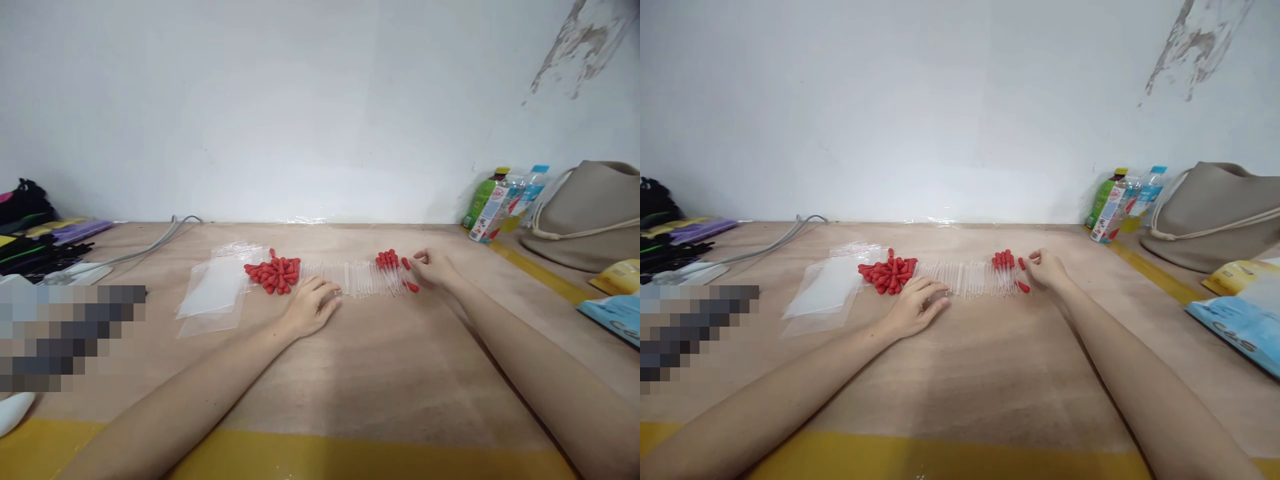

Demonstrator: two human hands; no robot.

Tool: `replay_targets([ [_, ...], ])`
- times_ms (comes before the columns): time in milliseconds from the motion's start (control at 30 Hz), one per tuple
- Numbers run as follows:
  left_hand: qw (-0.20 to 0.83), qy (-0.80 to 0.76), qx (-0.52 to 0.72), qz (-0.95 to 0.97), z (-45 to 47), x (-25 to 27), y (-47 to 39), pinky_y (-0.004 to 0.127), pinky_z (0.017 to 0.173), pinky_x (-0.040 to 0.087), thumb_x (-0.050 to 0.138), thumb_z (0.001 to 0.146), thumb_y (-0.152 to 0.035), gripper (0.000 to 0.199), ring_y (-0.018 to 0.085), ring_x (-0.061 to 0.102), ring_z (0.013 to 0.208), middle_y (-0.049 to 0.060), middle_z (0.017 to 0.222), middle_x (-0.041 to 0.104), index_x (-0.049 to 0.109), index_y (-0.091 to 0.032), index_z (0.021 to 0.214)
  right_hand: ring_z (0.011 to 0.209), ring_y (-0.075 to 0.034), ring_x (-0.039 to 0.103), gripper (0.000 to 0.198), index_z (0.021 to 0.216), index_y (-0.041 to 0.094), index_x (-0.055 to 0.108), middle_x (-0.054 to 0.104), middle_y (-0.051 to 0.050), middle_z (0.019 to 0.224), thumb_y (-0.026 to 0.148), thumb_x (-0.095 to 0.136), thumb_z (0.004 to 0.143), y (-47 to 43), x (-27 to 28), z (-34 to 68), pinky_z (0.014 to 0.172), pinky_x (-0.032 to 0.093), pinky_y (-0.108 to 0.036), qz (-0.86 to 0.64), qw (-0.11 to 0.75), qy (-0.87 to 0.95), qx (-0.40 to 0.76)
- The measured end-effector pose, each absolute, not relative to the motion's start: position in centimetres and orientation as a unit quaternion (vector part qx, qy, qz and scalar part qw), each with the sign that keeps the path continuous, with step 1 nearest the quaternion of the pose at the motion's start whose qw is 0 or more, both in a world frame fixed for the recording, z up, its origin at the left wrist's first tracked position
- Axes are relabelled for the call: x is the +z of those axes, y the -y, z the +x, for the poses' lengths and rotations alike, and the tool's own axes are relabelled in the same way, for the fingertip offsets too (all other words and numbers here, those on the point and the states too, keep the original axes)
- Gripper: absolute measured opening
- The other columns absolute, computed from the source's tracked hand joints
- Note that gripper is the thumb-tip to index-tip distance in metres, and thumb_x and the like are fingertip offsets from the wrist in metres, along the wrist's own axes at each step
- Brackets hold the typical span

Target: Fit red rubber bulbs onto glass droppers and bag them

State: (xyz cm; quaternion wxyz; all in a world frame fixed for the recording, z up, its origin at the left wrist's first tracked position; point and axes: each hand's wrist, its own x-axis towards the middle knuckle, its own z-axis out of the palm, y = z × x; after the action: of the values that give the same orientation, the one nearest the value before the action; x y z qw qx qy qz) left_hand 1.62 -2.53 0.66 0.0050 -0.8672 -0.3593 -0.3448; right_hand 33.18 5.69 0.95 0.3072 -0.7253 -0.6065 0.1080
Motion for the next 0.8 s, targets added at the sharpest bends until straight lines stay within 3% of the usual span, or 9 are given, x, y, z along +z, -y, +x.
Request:
replay_targets([
  [167,0.035,0.406,-0.348,-0.845,1.6,0.6,2.6,0.035,0.081,0.036,0.051,0.083,-0.029,0.019,0.019,0.05,0.09,0.004,0.092,0.061,0.061,-0.02,0.096,0.058,-0.011,0.047,0.024,0.063,0.017,0.055,0.054,0.001,0.06,0.04,0.064,0.061,-4.4,3.2,33.9,0.052,0.034,-0.023,-0.656,0.203,0.697,0.205],
  [267,0.05,0.43,-0.355,-0.829,1.7,0.6,2.6,0.036,0.081,0.034,0.052,0.082,-0.028,0.018,0.019,0.05,0.091,0.003,0.092,0.061,0.062,-0.021,0.095,0.063,-0.013,0.05,0.025,0.063,0.018,0.058,0.057,0.0,0.062,0.04,0.066,0.056,-3.8,3.8,34.2,0.057,0.036,-0.023,-0.614,0.13,0.724,0.287],
  [467,0.058,0.438,-0.351,-0.826,1.7,0.6,2.6,0.037,0.081,0.032,0.053,0.081,-0.029,0.017,0.02,0.049,0.092,0.003,0.092,0.06,0.063,-0.021,0.093,0.064,-0.014,0.052,0.027,0.06,0.017,0.062,0.059,0.0,0.062,0.044,0.064,0.057,-3.3,4.0,33.5,0.061,0.038,-0.024,-0.564,0.088,0.739,0.357],
  [633,0.063,0.438,-0.353,-0.824,1.7,0.6,2.6,0.037,0.081,0.032,0.054,0.08,-0.029,0.016,0.02,0.049,0.092,0.003,0.093,0.06,0.063,-0.021,0.091,0.069,-0.017,0.054,0.018,0.058,0.018,0.065,0.062,-0.003,0.064,0.036,0.063,0.056,-2.9,5.2,33.3,0.062,0.039,-0.027,-0.63,0.099,0.712,0.293],
  [800,0.069,0.445,-0.354,-0.82,1.7,0.5,2.5,0.037,0.08,0.032,0.054,0.08,-0.029,0.016,0.02,0.049,0.092,0.004,0.093,0.06,0.063,-0.021,0.091,0.065,-0.018,0.052,0.011,0.058,0.019,0.065,0.059,-0.003,0.065,0.03,0.061,0.058,-1.0,8.5,32.6,0.052,0.037,-0.025,-0.723,0.097,0.655,0.194],
])
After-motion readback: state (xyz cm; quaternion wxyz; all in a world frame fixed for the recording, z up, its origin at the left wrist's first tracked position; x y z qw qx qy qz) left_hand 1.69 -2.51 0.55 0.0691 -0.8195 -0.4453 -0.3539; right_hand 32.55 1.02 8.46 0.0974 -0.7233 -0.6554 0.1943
